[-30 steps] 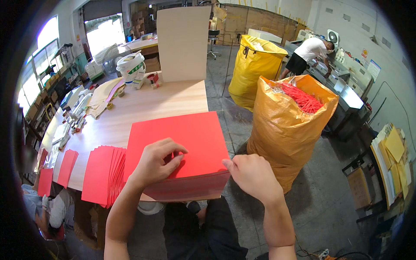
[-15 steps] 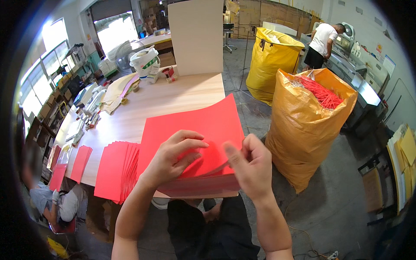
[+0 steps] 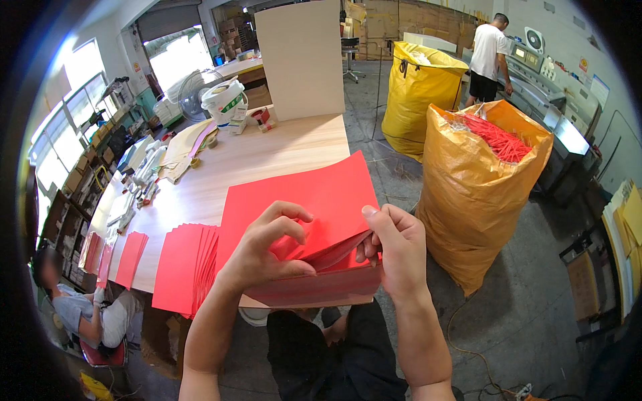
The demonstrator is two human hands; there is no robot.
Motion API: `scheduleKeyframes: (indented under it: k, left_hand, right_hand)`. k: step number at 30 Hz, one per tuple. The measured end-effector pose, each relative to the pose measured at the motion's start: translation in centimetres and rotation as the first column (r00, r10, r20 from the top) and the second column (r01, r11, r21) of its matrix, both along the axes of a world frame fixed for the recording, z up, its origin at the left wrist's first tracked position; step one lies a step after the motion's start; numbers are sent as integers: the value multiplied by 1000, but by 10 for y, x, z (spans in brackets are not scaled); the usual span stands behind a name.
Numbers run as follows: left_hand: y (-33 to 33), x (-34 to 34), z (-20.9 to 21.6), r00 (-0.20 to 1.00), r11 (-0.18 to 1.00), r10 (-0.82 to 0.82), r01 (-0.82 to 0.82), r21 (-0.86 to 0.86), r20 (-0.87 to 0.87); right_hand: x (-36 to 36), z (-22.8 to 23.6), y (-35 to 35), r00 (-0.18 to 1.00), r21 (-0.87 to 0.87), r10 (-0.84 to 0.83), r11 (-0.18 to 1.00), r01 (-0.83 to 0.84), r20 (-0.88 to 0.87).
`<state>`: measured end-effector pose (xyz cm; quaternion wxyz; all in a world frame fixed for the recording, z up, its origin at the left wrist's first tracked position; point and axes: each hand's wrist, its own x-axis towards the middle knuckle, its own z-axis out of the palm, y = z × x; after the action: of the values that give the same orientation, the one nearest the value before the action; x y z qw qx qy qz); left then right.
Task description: The person counts a stack of red paper sheets by lifting small batches from one pile and moving them into a second pile on a wooden workbench.
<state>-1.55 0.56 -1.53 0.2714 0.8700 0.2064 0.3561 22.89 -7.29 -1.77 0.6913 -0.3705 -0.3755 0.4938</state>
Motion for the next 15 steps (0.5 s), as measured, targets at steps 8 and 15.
scheduleKeyframes:
  k: [8, 15]
  left_hand:
    - [-10, 11, 4, 986, 996, 74, -80, 36, 152]
    - [-10, 8, 8, 998, 988, 29, -20, 155, -59]
  right_hand:
    - [-12, -4, 5, 519, 369, -493, 869, 328, 699]
    - [-5, 7, 2, 999, -33, -38, 999, 38, 1]
